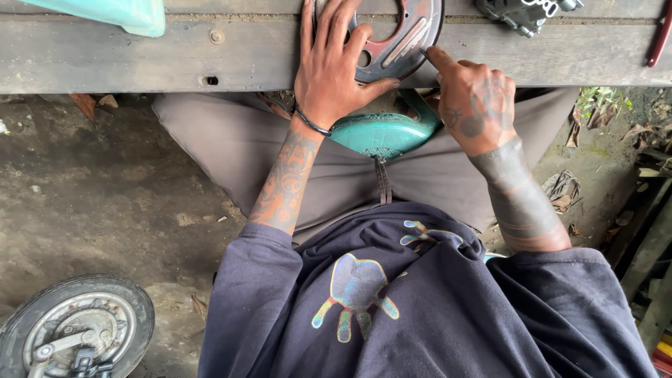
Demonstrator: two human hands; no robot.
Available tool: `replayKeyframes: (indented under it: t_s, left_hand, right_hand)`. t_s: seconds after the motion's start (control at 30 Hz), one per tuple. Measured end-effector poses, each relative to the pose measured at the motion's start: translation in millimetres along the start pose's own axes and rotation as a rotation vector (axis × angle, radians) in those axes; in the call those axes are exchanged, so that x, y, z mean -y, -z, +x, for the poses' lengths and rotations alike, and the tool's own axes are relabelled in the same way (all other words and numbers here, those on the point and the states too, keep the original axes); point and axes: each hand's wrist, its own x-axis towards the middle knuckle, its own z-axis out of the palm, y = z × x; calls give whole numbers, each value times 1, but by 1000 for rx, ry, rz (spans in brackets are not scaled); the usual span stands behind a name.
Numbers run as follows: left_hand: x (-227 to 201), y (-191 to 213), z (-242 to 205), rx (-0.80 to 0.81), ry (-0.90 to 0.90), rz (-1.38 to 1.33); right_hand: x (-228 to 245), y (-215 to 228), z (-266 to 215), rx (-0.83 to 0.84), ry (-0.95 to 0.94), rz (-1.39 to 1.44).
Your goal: The person uses orange-handled scissors to cut a circular gasket placed on a wooden workbench. They hold the gasket steady with their left hand while trimming the edges with their right hand.
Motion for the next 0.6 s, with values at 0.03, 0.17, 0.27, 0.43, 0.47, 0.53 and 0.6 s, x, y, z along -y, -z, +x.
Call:
replayKeyframes:
  t_s: [0.03,0.17,0.27,0.43,0.47,0.53,0.6]
  left_hand:
    - [0,-1,0,-2,-4,-4]
    - [0,-2,0,-8,-5,-17]
    - [-1,-1,-1,7,5,-3]
    - [-2,-1,0,15,22,-31]
    - [-2,-1,1,12,26,-32]
    - [-2,-1,1,-27,11,-35]
    - [-2,-3,-1,-13,16,-29]
  right_hand:
    - [-2,0,1,29,25,-50]
    - [0,12,14,119,24,15]
    - [-4,13,21,100,86,-119]
    - [-7,19,31,312,-3,245]
    - [-8,20,32,314,0,241]
    - [-9,24,31,283,-1,316]
    - [-7,25,30,249,37,238]
